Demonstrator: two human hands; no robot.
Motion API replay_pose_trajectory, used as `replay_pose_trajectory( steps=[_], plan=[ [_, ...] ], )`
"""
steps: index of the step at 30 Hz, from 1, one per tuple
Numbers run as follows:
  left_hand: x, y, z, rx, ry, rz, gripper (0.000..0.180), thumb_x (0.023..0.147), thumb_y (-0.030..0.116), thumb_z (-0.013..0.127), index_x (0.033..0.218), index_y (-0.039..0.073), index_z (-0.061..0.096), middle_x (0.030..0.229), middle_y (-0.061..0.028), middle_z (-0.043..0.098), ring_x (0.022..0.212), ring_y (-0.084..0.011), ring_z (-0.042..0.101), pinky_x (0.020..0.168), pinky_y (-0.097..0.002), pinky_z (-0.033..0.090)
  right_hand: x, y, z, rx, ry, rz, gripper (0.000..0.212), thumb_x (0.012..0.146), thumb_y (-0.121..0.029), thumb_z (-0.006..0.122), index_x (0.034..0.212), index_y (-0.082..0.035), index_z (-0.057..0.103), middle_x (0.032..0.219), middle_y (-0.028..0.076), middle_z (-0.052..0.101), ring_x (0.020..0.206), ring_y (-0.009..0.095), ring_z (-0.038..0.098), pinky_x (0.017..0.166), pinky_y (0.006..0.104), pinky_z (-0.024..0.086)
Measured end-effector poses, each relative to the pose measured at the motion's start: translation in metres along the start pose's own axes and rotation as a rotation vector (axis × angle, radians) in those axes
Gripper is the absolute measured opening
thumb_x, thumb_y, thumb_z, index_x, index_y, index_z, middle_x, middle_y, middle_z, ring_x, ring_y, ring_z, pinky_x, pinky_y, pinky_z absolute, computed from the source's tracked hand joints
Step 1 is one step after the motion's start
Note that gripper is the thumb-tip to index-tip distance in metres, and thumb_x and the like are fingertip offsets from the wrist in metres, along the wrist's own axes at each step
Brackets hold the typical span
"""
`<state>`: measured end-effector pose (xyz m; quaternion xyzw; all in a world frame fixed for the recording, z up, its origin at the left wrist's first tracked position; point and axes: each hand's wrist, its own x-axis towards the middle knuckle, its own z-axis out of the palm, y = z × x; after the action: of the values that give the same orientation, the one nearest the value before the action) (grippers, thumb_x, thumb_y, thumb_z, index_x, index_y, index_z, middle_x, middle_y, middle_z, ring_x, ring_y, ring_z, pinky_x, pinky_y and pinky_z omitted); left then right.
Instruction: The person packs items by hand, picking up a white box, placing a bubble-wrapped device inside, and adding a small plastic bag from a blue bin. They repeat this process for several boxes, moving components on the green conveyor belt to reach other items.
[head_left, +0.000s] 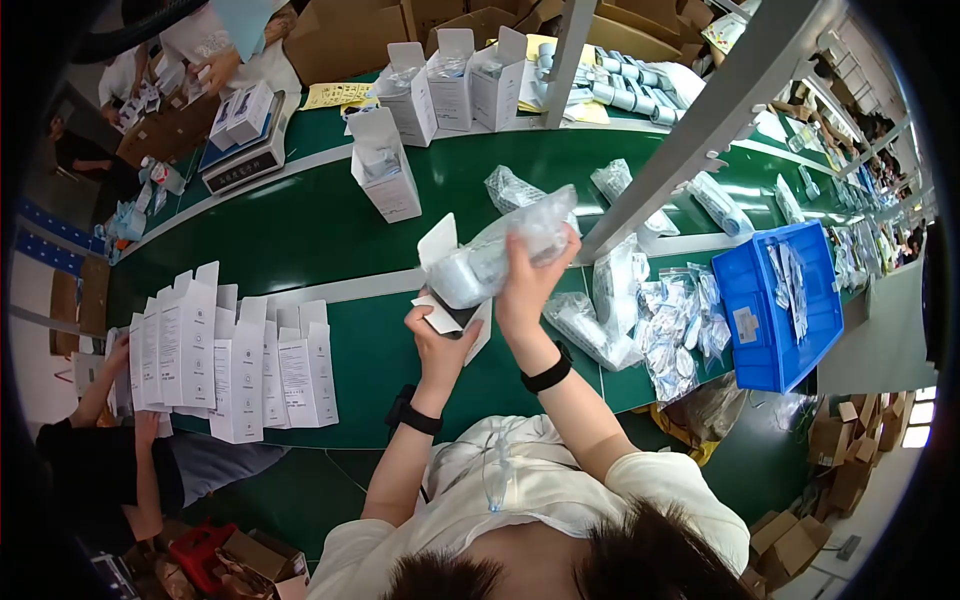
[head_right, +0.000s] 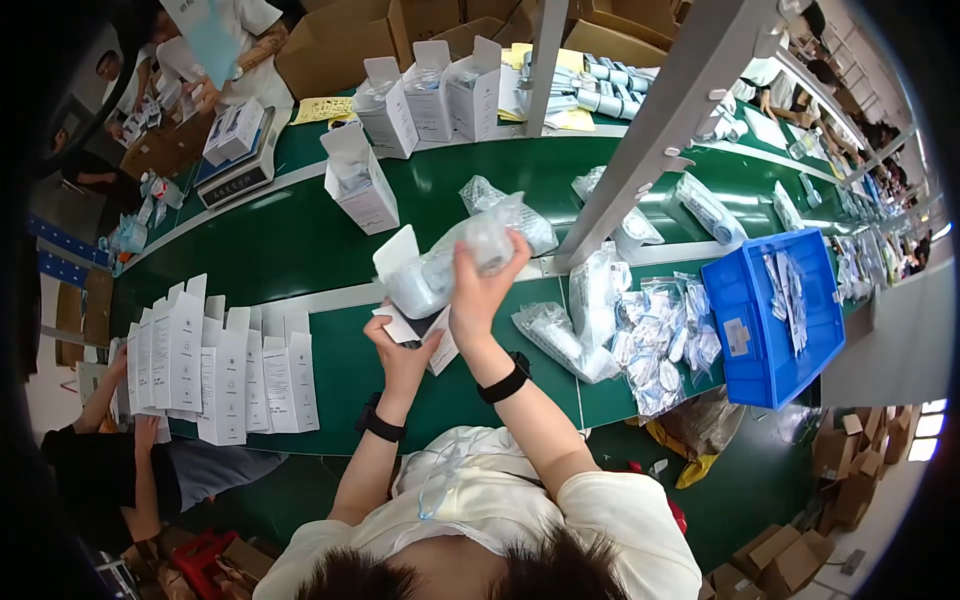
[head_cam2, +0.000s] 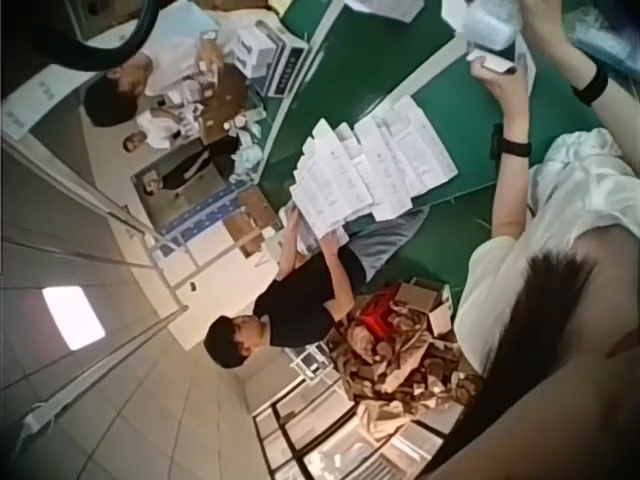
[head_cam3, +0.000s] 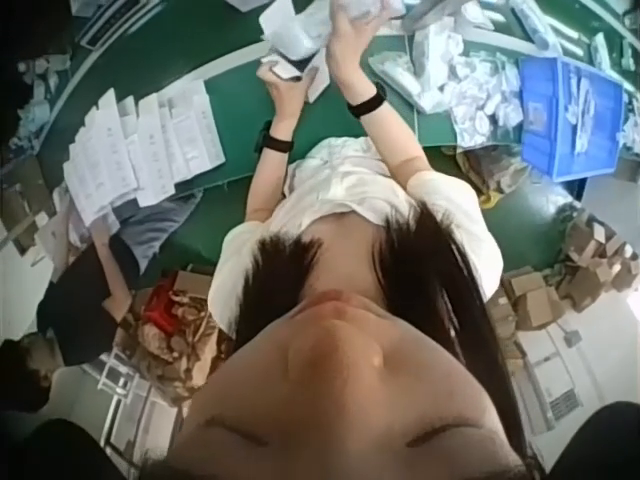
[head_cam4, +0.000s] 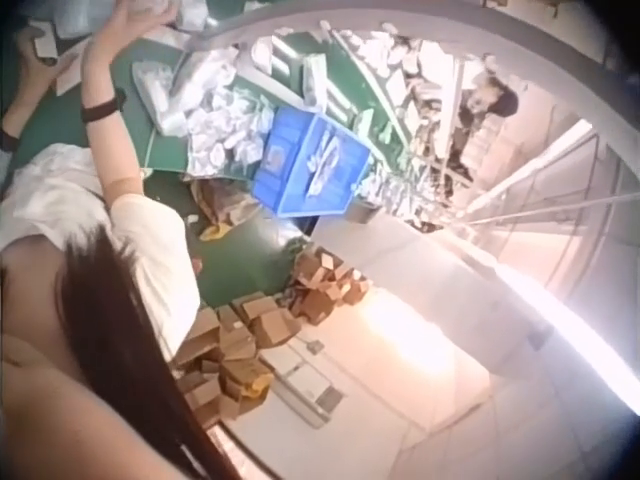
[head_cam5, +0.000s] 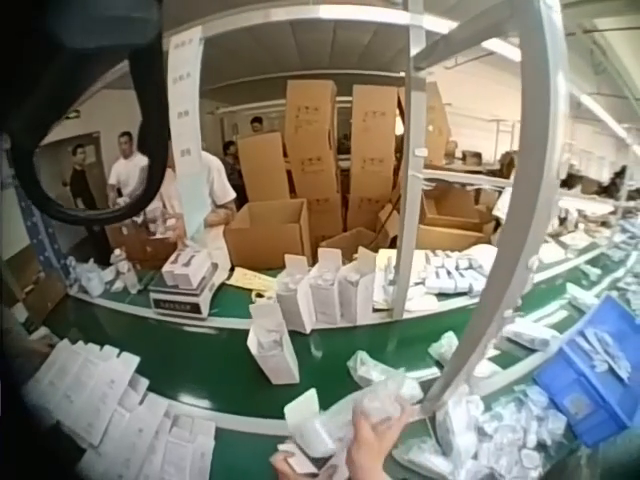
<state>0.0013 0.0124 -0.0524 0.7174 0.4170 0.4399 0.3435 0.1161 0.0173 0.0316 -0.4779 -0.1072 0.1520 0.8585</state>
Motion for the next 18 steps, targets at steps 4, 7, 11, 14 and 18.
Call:
replay_pose_trajectory(
  steps=[4, 7, 11, 14, 18],
  plan=[
    [-0.015, -0.007, 0.003, -0.032, 0.031, 0.049, 0.071, 0.057, 0.005, 0.078, 0.103, 0.007, 0.024, 0.123, -0.0233, 0.033, 0.108, -0.0316, 0.042, 0.091, -0.039, 0.035, -0.008, 0.025, -0.025, -0.574, -0.715, -0.689, 0.052, 0.061, -0.01, 0.069, 0.109, -0.011, 0.049, 0.116, 0.013, 0.042, 0.107, 0.033, 0.04, 0.093, 0.0435, 0.031],
    [-0.017, -0.01, 0.001, -0.104, 0.058, 0.091, 0.069, 0.059, 0.005, 0.078, 0.102, 0.008, 0.023, 0.124, -0.0249, 0.032, 0.108, -0.0337, 0.043, 0.089, -0.041, 0.036, -0.012, -0.004, -0.049, -0.77, -0.857, -0.683, 0.046, 0.062, -0.013, 0.068, 0.105, -0.012, 0.054, 0.119, 0.013, 0.042, 0.111, 0.036, 0.038, 0.095, 0.0448, 0.03],
    [-0.015, -0.03, -0.012, -0.163, 0.036, 0.202, 0.07, 0.059, 0.005, 0.078, 0.103, 0.009, 0.023, 0.127, -0.0246, 0.028, 0.113, -0.0313, 0.038, 0.094, -0.0409, 0.032, 0.029, -0.019, -0.123, -0.903, -0.672, -0.692, 0.035, 0.067, -0.012, 0.064, 0.102, -0.01, 0.059, 0.115, 0.012, 0.048, 0.114, 0.034, 0.039, 0.096, 0.044, 0.03],
    [-0.024, -0.038, -0.032, -0.134, -0.026, 0.204, 0.073, 0.06, 0.006, 0.078, 0.106, 0.01, 0.023, 0.128, -0.0235, 0.026, 0.116, -0.0293, 0.035, 0.097, -0.04, 0.028, 0.102, -0.03, -0.2, -1.265, -0.161, -0.653, 0.04, 0.067, 0.0, 0.06, 0.107, -0.005, 0.054, 0.108, 0.013, 0.05, 0.104, 0.031, 0.045, 0.09, 0.0395, 0.035],
    [-0.021, -0.027, -0.04, -0.098, -0.112, 0.147, 0.075, 0.062, 0.01, 0.077, 0.114, 0.01, 0.023, 0.129, -0.0212, 0.026, 0.116, -0.0286, 0.034, 0.097, -0.0393, 0.028, 0.179, -0.024, -0.301, -1.886, -0.009, -0.534, 0.051, 0.07, -0.009, 0.065, 0.117, -0.005, 0.048, 0.109, 0.014, 0.053, 0.101, 0.031, 0.048, 0.087, 0.0402, 0.037]
  ],
)
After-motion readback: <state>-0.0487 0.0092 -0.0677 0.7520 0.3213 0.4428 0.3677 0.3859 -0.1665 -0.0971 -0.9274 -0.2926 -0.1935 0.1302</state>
